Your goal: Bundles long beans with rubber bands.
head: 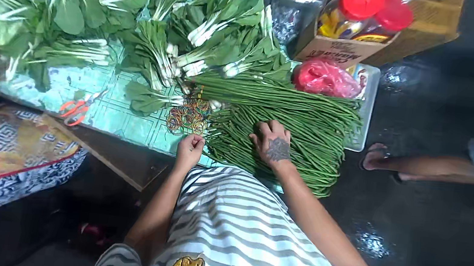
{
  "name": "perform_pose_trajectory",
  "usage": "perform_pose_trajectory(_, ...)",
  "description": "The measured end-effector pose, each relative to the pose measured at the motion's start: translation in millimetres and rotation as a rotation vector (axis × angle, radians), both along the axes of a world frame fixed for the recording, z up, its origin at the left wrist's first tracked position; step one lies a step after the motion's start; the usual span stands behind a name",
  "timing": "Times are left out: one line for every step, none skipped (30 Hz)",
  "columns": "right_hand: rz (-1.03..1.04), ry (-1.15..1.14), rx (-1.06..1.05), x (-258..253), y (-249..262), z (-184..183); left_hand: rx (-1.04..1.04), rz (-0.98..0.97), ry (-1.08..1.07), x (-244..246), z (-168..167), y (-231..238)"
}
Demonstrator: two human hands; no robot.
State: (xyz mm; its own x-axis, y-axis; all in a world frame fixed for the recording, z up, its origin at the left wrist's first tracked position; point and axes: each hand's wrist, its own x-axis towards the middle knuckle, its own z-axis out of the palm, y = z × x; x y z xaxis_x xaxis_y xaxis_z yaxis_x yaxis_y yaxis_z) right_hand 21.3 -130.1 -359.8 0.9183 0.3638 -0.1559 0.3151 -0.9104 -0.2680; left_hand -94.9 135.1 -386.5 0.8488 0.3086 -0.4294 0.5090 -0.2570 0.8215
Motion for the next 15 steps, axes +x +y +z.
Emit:
perform_pose_trajectory(0.010, 0.005, -0.032, 4.2, 1.7, 2.5, 0.006, -0.003, 0.000, -5.7, -2.2, 1.8)
perform_pose_trajectory(0.026, 0.003, -0.064, 7.6, 3.3, 4.9, 0.023, -0.007, -0.002, -10.0, -3.8, 5.1)
perform_pose_trajectory(0.042, -0.007, -0.094, 9.9, 4.7, 6.2, 0.052, -0.010, -0.001, -12.7, -4.5, 9.2)
perform_pose_trajectory(0.055, -0.020, -0.115, 11.0, 5.6, 6.6, 0.098, -0.014, 0.002, -14.7, -4.4, 14.5)
perform_pose_trajectory(0.063, -0.028, -0.129, 11.0, 6.9, 7.2, 0.167, -0.021, 0.016, -16.1, -3.9, 21.8)
perform_pose_trajectory(0.066, -0.044, -0.134, 10.2, 8.2, 7.5, 0.249, -0.030, 0.040, -17.1, -3.9, 30.4)
perform_pose_trajectory(0.063, -0.057, -0.133, 8.9, 9.3, 8.2, 0.327, -0.032, 0.058, -18.2, -6.4, 39.3)
perform_pose_trajectory(0.051, -0.072, -0.135, 7.7, 11.1, 9.3, 0.387, -0.029, 0.070, -19.3, -9.7, 48.4)
perform_pose_trajectory(0.024, -0.081, -0.133, 5.9, 14.3, 11.3, 0.428, -0.026, 0.066, -20.7, -14.3, 57.7)
perform_pose_trajectory(-0.013, -0.081, -0.125, 3.0, 18.8, 14.9, 0.443, -0.031, 0.052, -22.3, -19.4, 66.3)
perform_pose_trajectory(-0.047, -0.088, -0.117, -0.7, 24.3, 18.1, 0.443, -0.052, 0.031, -23.6, -23.5, 73.5)
perform_pose_trajectory(-0.067, -0.101, -0.103, -6.2, 30.6, 21.4, 0.441, -0.085, 0.002, -25.0, -26.4, 78.4)
perform_pose_trajectory(-0.062, -0.128, -0.085, -13.6, 37.8, 24.5, 0.437, -0.125, -0.025, -26.3, -27.2, 81.3)
perform_pose_trajectory(-0.032, -0.151, -0.063, -21.8, 46.2, 26.6, 0.443, -0.155, -0.058, -27.2, -27.0, 82.6)
perform_pose_trajectory(0.020, -0.164, -0.032, -29.7, 55.7, 27.3, 0.461, -0.166, -0.091, -27.2, -26.9, 83.3)
